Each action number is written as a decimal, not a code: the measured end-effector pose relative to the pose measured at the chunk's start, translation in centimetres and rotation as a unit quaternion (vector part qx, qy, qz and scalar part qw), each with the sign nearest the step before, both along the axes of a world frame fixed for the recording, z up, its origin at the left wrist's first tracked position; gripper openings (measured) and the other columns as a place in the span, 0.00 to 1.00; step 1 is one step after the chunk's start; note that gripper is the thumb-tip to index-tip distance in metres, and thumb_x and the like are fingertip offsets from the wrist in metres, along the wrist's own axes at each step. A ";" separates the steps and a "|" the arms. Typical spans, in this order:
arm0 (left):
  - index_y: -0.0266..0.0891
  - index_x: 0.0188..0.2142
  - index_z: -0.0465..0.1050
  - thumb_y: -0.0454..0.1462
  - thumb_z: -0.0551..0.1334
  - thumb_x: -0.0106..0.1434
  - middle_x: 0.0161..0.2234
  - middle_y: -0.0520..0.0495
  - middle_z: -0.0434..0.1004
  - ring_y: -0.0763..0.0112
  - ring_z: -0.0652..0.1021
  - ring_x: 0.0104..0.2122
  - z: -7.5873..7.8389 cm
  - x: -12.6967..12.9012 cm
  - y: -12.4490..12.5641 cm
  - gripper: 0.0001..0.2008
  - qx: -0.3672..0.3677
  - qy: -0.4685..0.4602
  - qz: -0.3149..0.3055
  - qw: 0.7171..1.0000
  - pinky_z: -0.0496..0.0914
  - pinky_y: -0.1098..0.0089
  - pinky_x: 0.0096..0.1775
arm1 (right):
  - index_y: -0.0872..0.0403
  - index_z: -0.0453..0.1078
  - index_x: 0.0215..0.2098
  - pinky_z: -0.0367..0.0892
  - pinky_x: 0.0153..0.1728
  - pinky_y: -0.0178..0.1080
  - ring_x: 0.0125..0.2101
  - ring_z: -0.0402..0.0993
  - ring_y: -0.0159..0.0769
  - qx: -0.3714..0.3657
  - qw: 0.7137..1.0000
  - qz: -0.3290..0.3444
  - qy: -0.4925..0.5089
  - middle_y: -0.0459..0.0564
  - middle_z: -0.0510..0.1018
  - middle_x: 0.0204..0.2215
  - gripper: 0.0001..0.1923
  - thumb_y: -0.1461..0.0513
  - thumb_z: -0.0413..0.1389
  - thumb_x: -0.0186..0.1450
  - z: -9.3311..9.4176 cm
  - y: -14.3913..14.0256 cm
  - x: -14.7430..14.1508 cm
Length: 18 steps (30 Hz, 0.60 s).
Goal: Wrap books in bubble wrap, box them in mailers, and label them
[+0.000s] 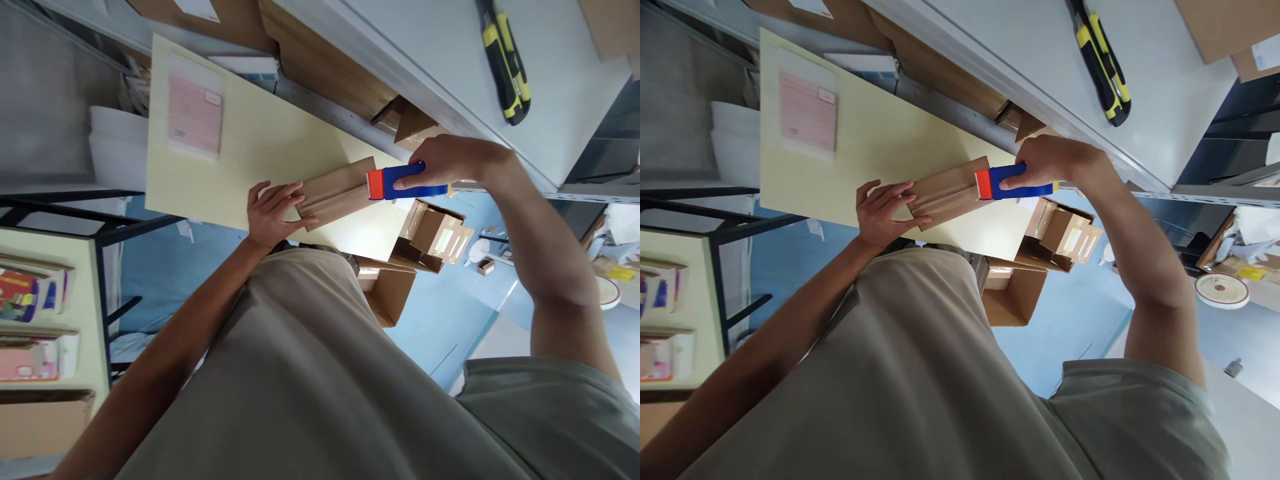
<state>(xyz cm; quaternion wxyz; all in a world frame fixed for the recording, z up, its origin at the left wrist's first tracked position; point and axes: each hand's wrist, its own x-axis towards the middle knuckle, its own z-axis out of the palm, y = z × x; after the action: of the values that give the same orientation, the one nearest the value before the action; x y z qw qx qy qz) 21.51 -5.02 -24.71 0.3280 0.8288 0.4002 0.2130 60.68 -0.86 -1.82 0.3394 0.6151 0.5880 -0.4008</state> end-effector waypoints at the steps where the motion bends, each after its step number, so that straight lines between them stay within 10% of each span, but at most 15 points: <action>1: 0.53 0.51 0.82 0.72 0.65 0.69 0.61 0.41 0.89 0.46 0.87 0.58 0.1 0.1 0.0 0.31 -0.004 -0.003 0.002 1.000 0.68 0.36 0.70 | 0.53 0.83 0.41 0.64 0.38 0.48 0.36 0.78 0.49 0.003 1.000 0.006 0.002 0.56 0.81 0.28 0.38 0.28 0.61 0.70 -0.4 0.1 0.2; 11: 0.52 0.57 0.82 0.70 0.63 0.72 0.67 0.39 0.85 0.43 0.83 0.66 1.8 -1.6 2.0 0.32 -0.052 0.035 -0.081 0.995 0.72 0.39 0.70 | 0.49 0.81 0.44 0.65 0.37 0.44 0.35 0.76 0.43 -0.035 0.992 -0.056 0.111 0.50 0.82 0.32 0.35 0.28 0.61 0.67 -5.2 -2.2 2.3; 18: 0.46 0.79 0.68 0.60 0.69 0.73 0.75 0.34 0.74 0.35 0.70 0.77 5.6 -1.8 3.4 0.42 -0.073 0.098 -0.169 0.978 0.59 0.35 0.79 | 0.48 0.76 0.38 0.66 0.38 0.44 0.36 0.75 0.43 -0.026 0.981 -0.119 0.153 0.50 0.82 0.33 0.32 0.29 0.60 0.69 -7.4 -6.0 1.5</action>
<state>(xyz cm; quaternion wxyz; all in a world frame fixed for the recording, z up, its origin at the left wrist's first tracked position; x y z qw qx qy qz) 19.67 -1.62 -19.13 0.3785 0.8750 0.2987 0.0425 62.16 -6.85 -9.20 0.2114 0.6030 0.5452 -0.5426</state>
